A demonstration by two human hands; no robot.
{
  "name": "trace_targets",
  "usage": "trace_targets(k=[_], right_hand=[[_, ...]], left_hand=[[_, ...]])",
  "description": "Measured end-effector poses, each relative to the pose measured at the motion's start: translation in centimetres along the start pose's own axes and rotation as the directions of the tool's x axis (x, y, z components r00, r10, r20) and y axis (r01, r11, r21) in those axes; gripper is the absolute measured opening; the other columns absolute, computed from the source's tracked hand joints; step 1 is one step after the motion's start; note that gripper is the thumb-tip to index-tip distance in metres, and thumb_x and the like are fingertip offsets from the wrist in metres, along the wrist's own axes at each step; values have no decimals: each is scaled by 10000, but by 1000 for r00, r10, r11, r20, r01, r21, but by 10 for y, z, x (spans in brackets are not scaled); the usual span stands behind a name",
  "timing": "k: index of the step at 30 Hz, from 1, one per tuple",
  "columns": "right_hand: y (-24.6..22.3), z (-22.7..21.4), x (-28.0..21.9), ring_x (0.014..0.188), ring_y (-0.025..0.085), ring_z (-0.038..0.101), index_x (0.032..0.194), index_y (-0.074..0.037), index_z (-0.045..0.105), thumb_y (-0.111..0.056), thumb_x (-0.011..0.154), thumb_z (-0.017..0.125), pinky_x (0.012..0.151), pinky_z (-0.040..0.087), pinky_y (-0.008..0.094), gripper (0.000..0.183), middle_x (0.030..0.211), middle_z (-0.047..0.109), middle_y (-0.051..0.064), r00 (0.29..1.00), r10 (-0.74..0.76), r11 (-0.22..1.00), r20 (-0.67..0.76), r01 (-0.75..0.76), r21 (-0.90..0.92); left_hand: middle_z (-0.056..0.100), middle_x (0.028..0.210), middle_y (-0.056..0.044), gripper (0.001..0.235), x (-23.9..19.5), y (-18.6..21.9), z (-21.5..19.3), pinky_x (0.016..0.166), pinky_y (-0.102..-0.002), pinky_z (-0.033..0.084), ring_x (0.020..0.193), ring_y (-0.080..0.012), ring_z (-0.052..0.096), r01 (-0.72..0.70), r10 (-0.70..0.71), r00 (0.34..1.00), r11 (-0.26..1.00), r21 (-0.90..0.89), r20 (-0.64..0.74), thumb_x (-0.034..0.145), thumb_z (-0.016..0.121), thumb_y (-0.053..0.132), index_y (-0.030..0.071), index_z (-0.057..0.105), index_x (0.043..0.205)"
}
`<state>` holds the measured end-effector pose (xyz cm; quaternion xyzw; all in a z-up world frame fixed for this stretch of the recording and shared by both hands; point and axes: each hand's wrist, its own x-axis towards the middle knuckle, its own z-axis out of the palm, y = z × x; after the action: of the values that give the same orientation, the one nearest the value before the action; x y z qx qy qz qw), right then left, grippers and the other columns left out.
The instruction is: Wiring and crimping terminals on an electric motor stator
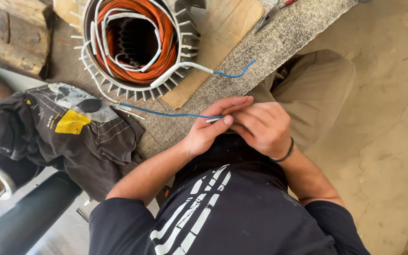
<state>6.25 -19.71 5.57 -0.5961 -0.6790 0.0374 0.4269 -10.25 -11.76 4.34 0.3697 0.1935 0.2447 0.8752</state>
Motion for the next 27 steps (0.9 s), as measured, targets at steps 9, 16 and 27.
trace_targets(k=[9,16,27], right_hand=[[-8,32,-5,713,292,660,950,-52,741,-217,965,738,602,539,392,166,918,706,114,996,-50,999,-69,50,11],[-7,18,-5,768,326,696,979,-54,744,-182,929,740,650,573,418,137,947,719,118,987,158,975,32,-161,152],[-3,0,-17,758,291,719,998,-73,781,-108,945,750,667,597,408,71,929,754,85,955,268,947,130,-286,145]], left_hand=[[481,1566,-198,567,-9,-20,-20,826,-411,651,1288,-304,625,41,-34,997,993,-108,68,1102,478,183,-36,305,1597],[525,1506,-277,725,-5,-6,-13,1303,-561,133,1546,-372,312,-79,79,989,997,-3,123,1057,511,419,-79,352,1560],[566,1448,-310,736,-8,-6,-6,1307,-561,166,1533,-419,338,-84,90,994,993,-87,69,1085,374,507,-96,459,1497]])
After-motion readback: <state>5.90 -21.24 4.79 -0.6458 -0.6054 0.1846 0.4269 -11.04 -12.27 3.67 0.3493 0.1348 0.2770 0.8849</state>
